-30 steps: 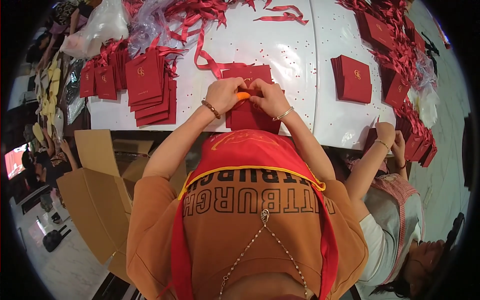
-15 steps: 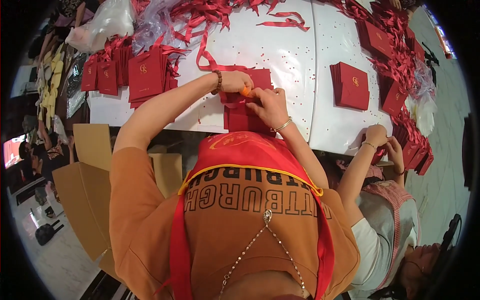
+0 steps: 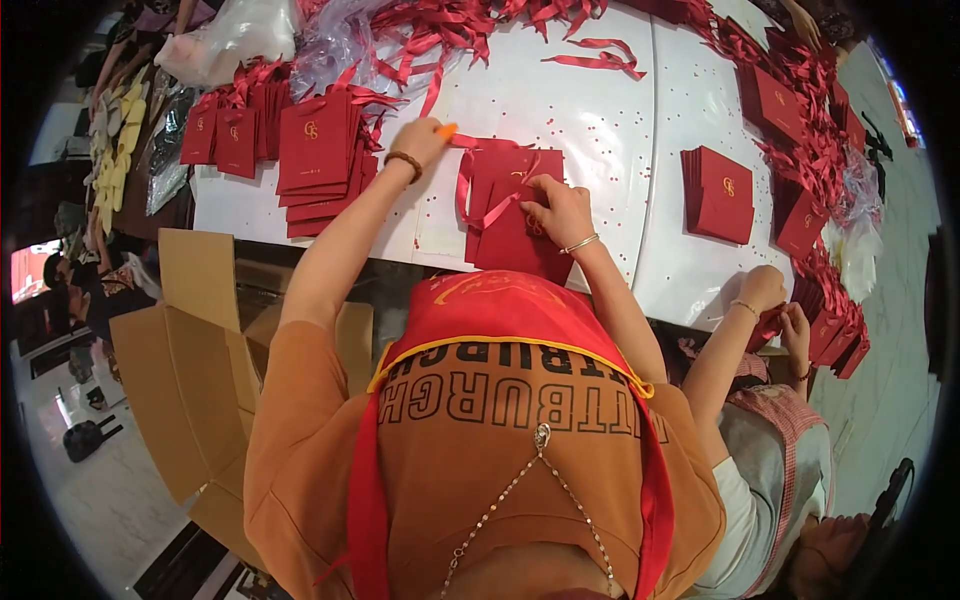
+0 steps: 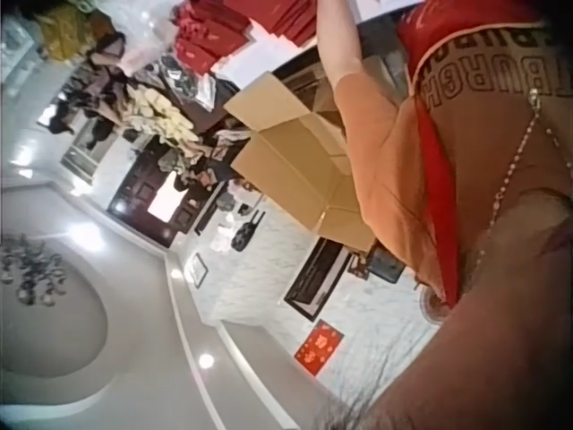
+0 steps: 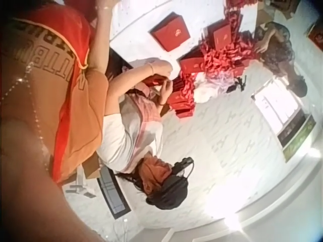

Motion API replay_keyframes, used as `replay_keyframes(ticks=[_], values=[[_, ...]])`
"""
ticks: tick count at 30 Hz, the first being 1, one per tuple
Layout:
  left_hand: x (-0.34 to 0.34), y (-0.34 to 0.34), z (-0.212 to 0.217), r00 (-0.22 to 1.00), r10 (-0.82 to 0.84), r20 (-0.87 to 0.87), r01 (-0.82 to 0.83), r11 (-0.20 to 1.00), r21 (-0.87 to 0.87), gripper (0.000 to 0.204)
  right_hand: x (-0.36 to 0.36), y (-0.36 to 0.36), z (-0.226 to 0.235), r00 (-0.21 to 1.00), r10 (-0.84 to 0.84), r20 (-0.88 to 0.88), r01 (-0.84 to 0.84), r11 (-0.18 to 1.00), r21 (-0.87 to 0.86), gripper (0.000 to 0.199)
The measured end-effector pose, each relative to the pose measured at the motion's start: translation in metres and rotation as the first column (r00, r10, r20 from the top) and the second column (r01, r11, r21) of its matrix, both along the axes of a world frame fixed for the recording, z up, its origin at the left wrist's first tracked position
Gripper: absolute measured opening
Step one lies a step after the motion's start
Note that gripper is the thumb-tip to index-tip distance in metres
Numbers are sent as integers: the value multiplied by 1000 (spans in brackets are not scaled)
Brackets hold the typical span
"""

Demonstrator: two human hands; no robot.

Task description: Assembling red gift bags by attaching and tying ribbons and cutting the excess.

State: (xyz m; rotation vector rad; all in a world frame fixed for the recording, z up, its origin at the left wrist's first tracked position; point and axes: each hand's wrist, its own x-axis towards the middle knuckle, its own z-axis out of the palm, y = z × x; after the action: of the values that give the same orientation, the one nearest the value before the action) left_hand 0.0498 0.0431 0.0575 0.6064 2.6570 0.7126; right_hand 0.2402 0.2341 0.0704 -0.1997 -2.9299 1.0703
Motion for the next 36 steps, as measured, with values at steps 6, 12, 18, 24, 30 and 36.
replay_keyframes(ticks=[6, 12, 18, 24, 30, 36], values=[[29, 18, -12, 997, -49, -64, 46, 998, -47, 30, -2, -3, 5, 1000, 7, 9, -7, 1000, -9, 29], [39, 34, 20, 963, -46, 265, -121, 804, 582, 17, -3, 11, -15, 984, -53, -172, 49, 998, -27, 32], [94, 64, 29, 947, -321, -11, 304, 884, 355, 14, 1, 7, 12, 981, 24, -191, 19, 975, 221, 32], [96, 60, 18, 912, -410, -12, 391, 861, 327, 15, 27, 41, 17, 999, -23, -34, 25, 998, 60, 35], [114, 70, 34, 946, -309, 95, 251, 887, 387, 14, 27, 41, 17, 965, -160, 210, 205, 955, -216, 29], [133, 79, 29, 886, -352, 301, 211, 885, 415, 15, 28, 42, 12, 965, -166, 205, 220, 935, -279, 29]])
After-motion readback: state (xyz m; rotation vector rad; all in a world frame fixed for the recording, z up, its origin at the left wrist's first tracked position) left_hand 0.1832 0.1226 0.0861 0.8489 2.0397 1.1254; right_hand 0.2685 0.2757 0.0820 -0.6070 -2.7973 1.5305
